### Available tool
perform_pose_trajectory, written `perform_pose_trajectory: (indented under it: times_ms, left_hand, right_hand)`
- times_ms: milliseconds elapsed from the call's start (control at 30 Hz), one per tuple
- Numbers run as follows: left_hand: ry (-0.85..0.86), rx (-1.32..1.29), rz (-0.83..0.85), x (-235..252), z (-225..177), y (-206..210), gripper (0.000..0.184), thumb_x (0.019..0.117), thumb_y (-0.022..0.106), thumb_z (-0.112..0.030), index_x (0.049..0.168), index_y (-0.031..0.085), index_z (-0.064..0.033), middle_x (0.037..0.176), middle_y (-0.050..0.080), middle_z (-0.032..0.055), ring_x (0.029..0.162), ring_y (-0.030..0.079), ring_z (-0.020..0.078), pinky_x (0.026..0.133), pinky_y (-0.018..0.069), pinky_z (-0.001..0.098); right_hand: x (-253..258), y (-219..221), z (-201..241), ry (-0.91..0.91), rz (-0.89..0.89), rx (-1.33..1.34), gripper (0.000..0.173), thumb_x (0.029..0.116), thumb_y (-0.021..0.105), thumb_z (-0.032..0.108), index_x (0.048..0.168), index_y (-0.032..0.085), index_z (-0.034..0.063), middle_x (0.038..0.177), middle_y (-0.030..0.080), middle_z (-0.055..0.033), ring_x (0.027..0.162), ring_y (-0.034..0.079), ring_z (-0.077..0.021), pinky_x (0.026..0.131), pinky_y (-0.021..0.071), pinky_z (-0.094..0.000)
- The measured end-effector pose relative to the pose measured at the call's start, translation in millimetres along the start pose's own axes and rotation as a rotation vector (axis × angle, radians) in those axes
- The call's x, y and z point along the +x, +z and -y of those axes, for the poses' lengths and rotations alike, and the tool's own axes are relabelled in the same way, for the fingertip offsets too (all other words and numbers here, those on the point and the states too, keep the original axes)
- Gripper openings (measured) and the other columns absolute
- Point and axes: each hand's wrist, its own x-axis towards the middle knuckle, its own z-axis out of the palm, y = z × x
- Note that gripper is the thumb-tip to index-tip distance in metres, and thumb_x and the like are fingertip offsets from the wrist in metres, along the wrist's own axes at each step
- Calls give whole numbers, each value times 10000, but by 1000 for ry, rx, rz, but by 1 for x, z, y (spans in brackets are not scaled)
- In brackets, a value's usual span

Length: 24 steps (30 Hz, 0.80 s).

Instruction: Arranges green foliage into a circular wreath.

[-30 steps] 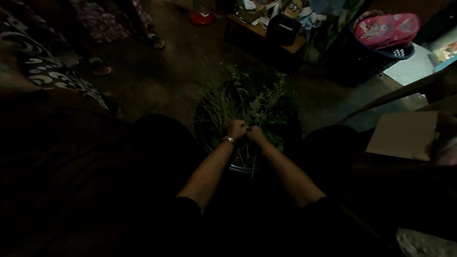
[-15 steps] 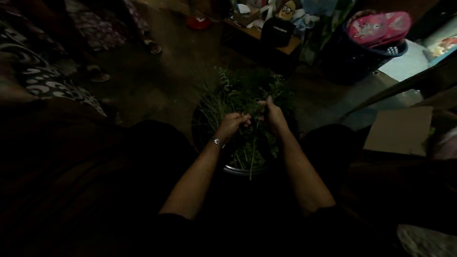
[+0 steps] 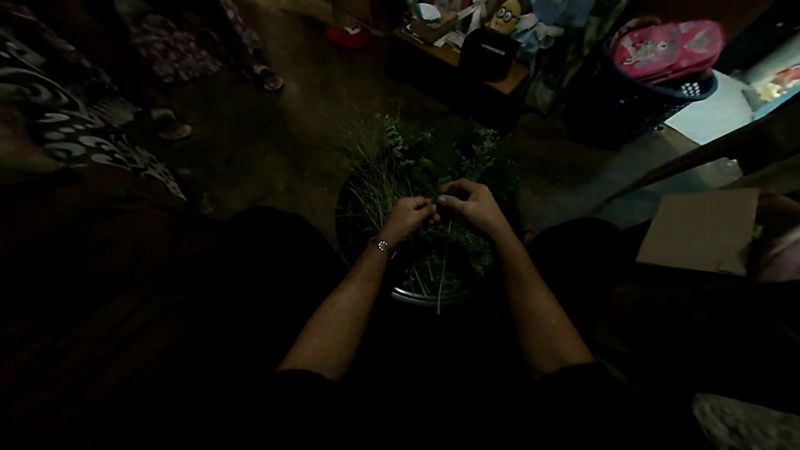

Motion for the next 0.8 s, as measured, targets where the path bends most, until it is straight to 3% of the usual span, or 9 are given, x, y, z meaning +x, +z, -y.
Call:
perform_pose_trajectory:
  times_ms: [300,433,533,633,733,800]
  left_hand:
    - [-23,22,29,-3,-8,2,174,1036,557,-79,968,681,23,803,686,7,724,641,52,744,555,245]
    - [-67,87,26,-4,-16,1,190,1043,544,-92,1063,691,27,871,692,37,741,628,55,750,542,245]
    - [-90,127,-15,-1,-14,-2,199,1041,542,-97,1084,687,32,885,677,54,733,586,66,733,511,258]
    - [-129,116,-67,-1,-15,-10,188,1041,561,-110,1075,689,24,840,658,26,715,580,50,725,513,239]
    - [-183,141,-53,-2,-20,-15,218,1043,591,-167,1126,691,9,882,669,33,753,572,54,760,496,255]
    - [-189,175,-30,-4,-23,-15,222,1039,608,-192,1116,712,-11,873,672,26,757,566,53,766,487,263]
  right_hand:
    - [-3,-2,9,46,-14,-282,211,955,698,116,1126,691,-7,990,706,-171,850,691,-257,798,573,-472]
    - [-5,-5,15,90,-38,-338,212,942,698,120,1117,700,0,975,699,-176,831,681,-270,768,565,-491]
    - [-6,-12,17,123,-52,-301,202,946,684,98,1119,692,-7,987,689,-177,818,677,-266,759,575,-480]
    - [-13,-28,24,113,-110,-226,185,953,652,67,1112,673,-23,943,674,-153,736,666,-203,700,588,-400]
    - [-19,-46,25,33,-166,-192,158,970,650,70,1095,672,-23,931,674,-123,718,659,-143,696,591,-335]
    - [-19,-53,20,-46,-197,-312,209,984,687,136,1147,683,5,1067,680,-136,873,664,-176,807,567,-368]
